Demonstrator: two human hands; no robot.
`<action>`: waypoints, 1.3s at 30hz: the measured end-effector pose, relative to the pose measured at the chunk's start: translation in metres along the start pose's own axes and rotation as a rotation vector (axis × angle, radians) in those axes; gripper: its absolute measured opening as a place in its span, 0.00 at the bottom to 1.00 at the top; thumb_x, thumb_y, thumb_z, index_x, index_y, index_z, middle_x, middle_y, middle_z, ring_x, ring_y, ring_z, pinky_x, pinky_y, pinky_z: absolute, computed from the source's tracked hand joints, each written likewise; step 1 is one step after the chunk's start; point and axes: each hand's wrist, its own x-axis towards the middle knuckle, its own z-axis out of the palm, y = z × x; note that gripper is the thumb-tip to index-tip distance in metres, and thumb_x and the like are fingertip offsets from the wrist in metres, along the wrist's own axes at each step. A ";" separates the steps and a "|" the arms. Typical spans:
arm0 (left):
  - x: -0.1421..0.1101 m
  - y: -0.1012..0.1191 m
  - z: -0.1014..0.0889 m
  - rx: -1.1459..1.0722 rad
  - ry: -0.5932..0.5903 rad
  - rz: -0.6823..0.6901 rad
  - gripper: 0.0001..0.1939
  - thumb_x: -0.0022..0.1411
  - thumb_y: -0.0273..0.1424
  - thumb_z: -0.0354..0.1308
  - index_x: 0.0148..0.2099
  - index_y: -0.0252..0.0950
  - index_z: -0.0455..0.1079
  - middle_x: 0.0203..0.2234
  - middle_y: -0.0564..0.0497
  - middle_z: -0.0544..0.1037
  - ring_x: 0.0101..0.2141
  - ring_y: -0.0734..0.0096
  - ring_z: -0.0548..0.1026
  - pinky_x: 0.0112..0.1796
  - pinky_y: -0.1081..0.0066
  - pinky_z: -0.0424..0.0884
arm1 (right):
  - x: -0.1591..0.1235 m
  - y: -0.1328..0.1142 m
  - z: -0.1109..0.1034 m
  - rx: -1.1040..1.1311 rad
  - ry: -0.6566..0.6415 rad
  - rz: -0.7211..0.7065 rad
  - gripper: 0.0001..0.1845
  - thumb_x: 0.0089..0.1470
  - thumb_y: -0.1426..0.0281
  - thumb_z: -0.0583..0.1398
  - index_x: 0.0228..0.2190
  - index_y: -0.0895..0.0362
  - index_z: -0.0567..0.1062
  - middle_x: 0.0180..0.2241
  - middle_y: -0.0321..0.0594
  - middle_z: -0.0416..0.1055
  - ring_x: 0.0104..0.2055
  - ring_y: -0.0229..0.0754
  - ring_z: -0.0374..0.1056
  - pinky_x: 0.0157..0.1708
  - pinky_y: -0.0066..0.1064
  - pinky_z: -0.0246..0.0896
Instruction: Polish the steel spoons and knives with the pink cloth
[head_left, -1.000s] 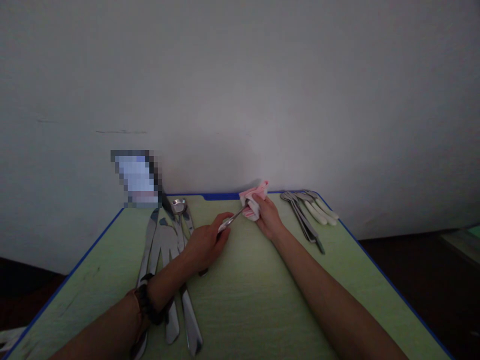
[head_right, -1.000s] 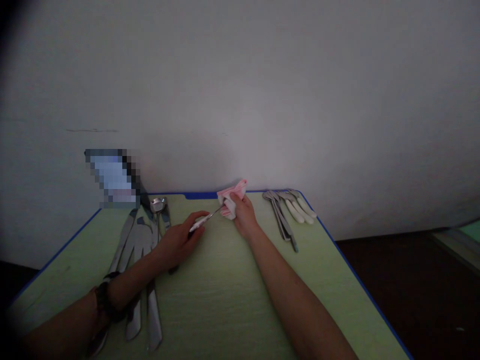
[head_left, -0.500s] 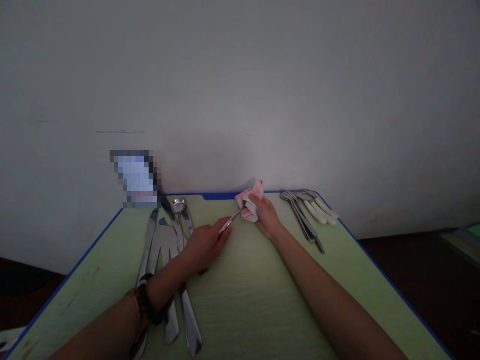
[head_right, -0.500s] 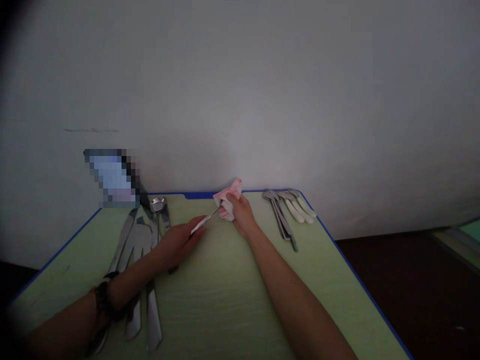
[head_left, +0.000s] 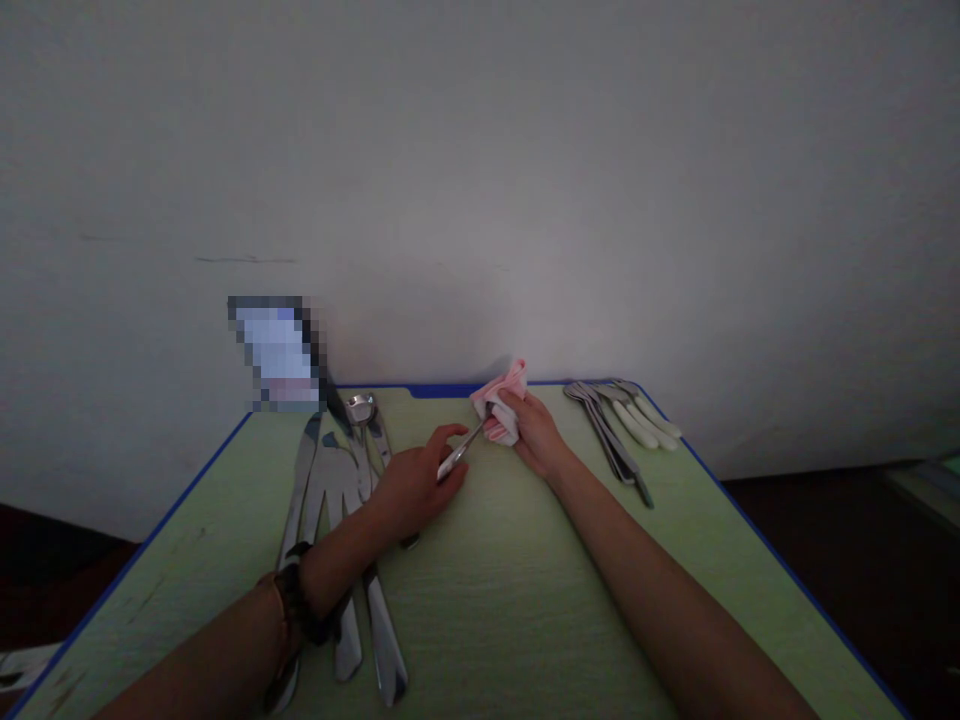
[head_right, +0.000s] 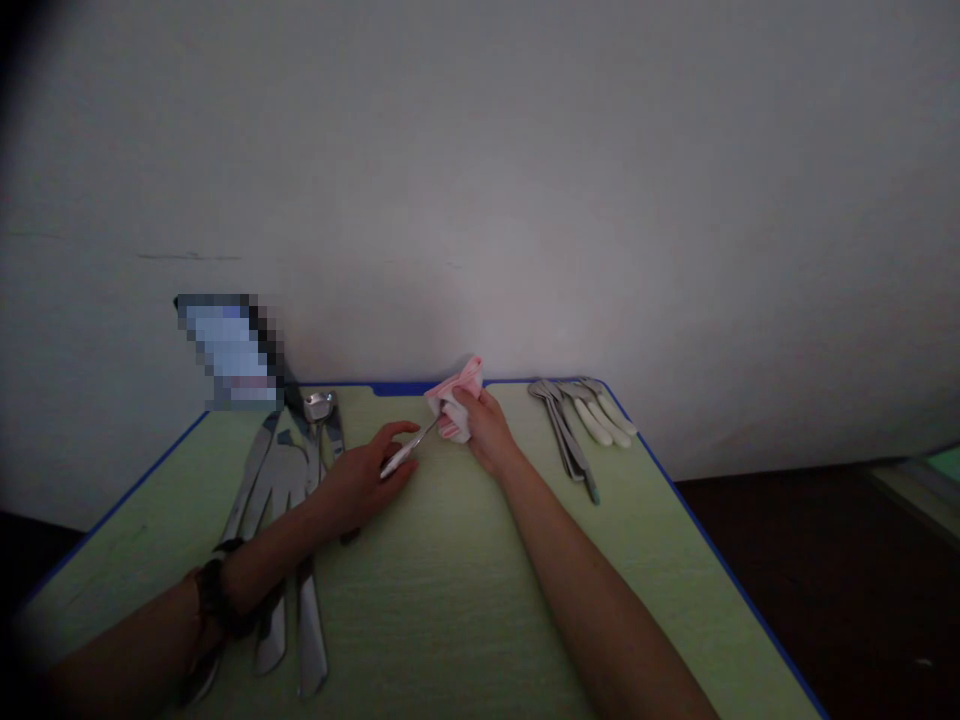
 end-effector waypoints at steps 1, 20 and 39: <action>0.000 0.000 0.000 -0.024 0.011 0.007 0.20 0.63 0.34 0.46 0.57 0.40 0.54 0.30 0.54 0.77 0.29 0.68 0.75 0.31 0.73 0.64 | 0.000 -0.001 0.000 0.013 0.007 0.002 0.09 0.42 0.67 0.63 0.28 0.58 0.71 0.21 0.34 0.71 0.19 0.33 0.64 0.20 0.25 0.59; 0.000 0.001 -0.002 0.119 -0.035 -0.009 0.19 0.67 0.38 0.42 0.57 0.40 0.60 0.35 0.47 0.79 0.37 0.61 0.77 0.38 0.69 0.68 | 0.001 0.001 0.001 -0.007 0.004 0.009 0.09 0.43 0.67 0.62 0.28 0.58 0.71 0.21 0.34 0.71 0.19 0.33 0.63 0.19 0.25 0.59; -0.001 -0.001 -0.003 0.093 -0.042 0.059 0.17 0.67 0.38 0.42 0.51 0.39 0.65 0.37 0.48 0.79 0.41 0.62 0.76 0.42 0.68 0.67 | 0.001 0.001 0.001 -0.026 0.019 -0.004 0.11 0.42 0.65 0.63 0.28 0.58 0.71 0.20 0.33 0.70 0.18 0.33 0.62 0.18 0.25 0.57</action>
